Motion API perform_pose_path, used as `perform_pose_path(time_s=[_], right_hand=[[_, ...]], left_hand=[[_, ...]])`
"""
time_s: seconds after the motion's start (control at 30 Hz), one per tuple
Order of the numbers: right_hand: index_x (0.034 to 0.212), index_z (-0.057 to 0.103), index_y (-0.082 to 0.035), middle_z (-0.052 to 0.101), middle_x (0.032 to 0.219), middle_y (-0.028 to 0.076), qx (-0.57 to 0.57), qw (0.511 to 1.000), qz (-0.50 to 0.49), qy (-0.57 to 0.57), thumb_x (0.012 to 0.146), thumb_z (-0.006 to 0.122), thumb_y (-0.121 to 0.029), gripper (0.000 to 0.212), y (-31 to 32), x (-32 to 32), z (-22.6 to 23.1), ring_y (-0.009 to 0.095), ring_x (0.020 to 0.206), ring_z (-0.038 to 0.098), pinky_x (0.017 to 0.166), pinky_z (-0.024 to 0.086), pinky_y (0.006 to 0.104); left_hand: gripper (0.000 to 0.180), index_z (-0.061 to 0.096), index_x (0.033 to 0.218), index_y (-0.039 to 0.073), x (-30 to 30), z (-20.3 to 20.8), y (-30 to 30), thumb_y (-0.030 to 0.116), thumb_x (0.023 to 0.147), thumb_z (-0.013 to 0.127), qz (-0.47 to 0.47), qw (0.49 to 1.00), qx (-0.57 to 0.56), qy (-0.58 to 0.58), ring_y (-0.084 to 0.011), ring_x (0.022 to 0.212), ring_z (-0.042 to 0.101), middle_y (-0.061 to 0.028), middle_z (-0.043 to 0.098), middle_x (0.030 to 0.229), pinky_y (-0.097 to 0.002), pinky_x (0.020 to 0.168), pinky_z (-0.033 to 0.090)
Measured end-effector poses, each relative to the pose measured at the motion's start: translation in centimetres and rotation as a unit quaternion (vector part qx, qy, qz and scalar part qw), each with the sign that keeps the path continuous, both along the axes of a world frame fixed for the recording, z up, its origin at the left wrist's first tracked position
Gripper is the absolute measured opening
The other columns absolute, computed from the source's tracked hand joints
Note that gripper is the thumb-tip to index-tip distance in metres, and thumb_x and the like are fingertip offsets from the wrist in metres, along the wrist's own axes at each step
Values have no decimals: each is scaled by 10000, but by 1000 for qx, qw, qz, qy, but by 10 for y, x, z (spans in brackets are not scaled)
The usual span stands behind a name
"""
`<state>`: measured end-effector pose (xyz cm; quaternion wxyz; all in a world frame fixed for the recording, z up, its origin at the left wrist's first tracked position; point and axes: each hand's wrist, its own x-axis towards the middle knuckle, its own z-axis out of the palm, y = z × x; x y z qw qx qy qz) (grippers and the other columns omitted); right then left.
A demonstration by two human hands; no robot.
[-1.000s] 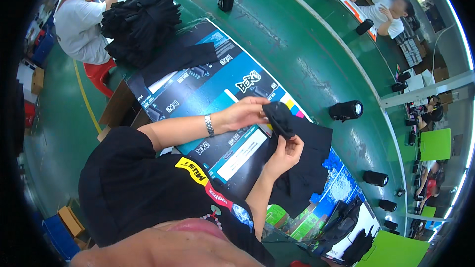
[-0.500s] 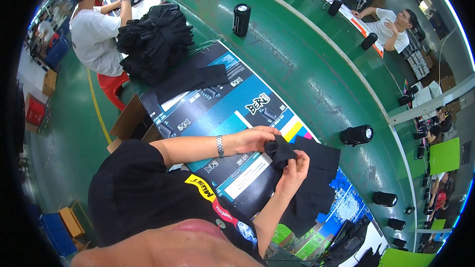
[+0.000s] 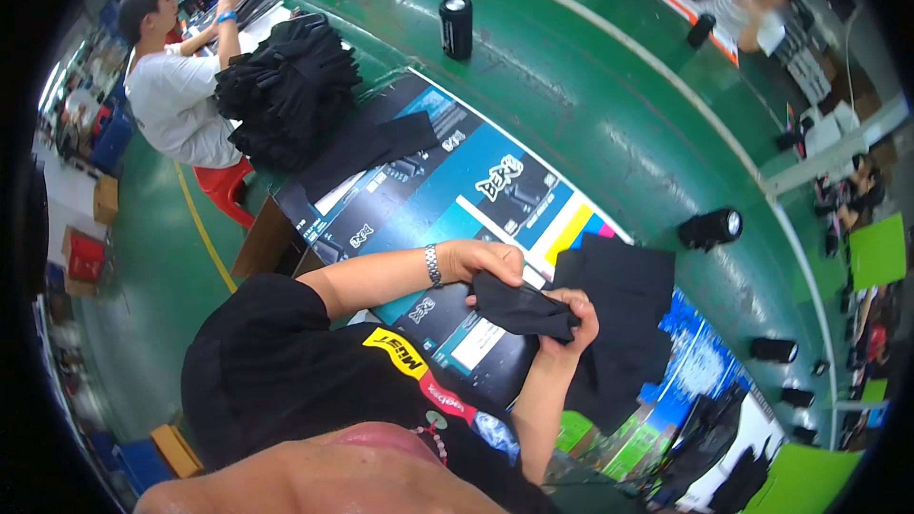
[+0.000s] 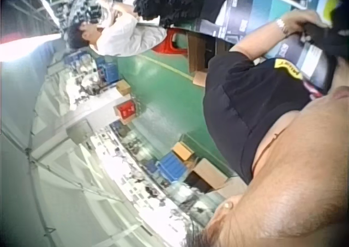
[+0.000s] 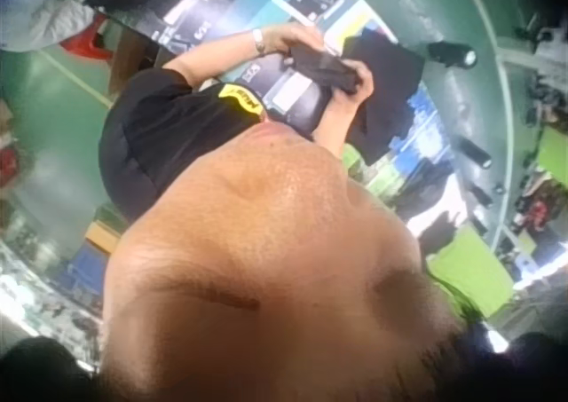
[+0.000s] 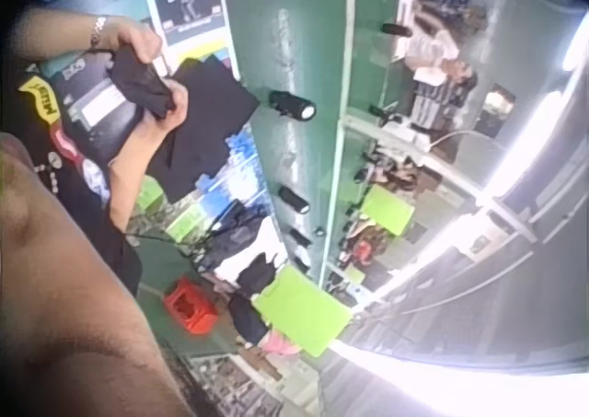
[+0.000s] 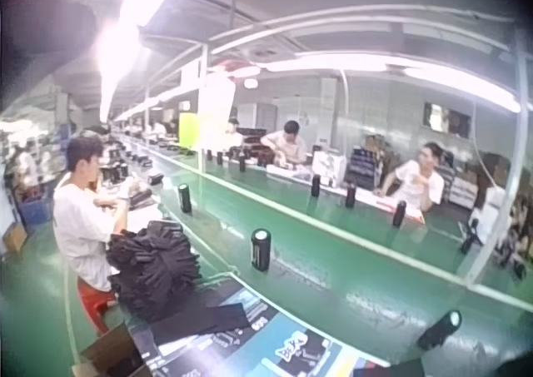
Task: The person takes fabric pouches by hand and places them one by one into cylindrical containers.
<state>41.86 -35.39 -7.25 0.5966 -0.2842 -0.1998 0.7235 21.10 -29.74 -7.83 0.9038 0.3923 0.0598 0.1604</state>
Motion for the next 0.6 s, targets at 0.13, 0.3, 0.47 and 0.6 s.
perform_pose_path(time_s=[0.13,0.3,0.47,0.6], right_hand=[[618,392,-103,401,584,28,-3,955,95,283,925,474,-358,407,-7,-6,-24,158,535,424,555,400,305],[719,560,-13,568,665,96,148,860,275,403,959,435,-344,428,-3,-24,-16,191,620,559,598,445,324],[816,595,52,629,748,124,191,927,247,206,961,447,-320,426,3,5,-43,171,651,596,610,473,294],[871,542,38,605,770,96,58,970,117,207,924,529,-293,335,5,10,-8,137,643,575,569,458,254]], left_hand=[[511,603,624,-60,11,-1,-5,397,851,632,-61,956,253,-137,-280,633,582,-174,617,670,-388,633,403],[461,655,715,-29,17,-14,3,422,802,692,-156,923,219,-275,-312,674,602,-178,627,715,-396,625,400],[521,622,949,-111,16,-1,-5,386,810,697,-219,973,67,-37,-246,678,658,-211,660,892,-339,600,519],[521,583,971,-128,-3,12,3,371,843,655,6,996,70,53,-151,454,577,-159,647,772,-199,407,426]])
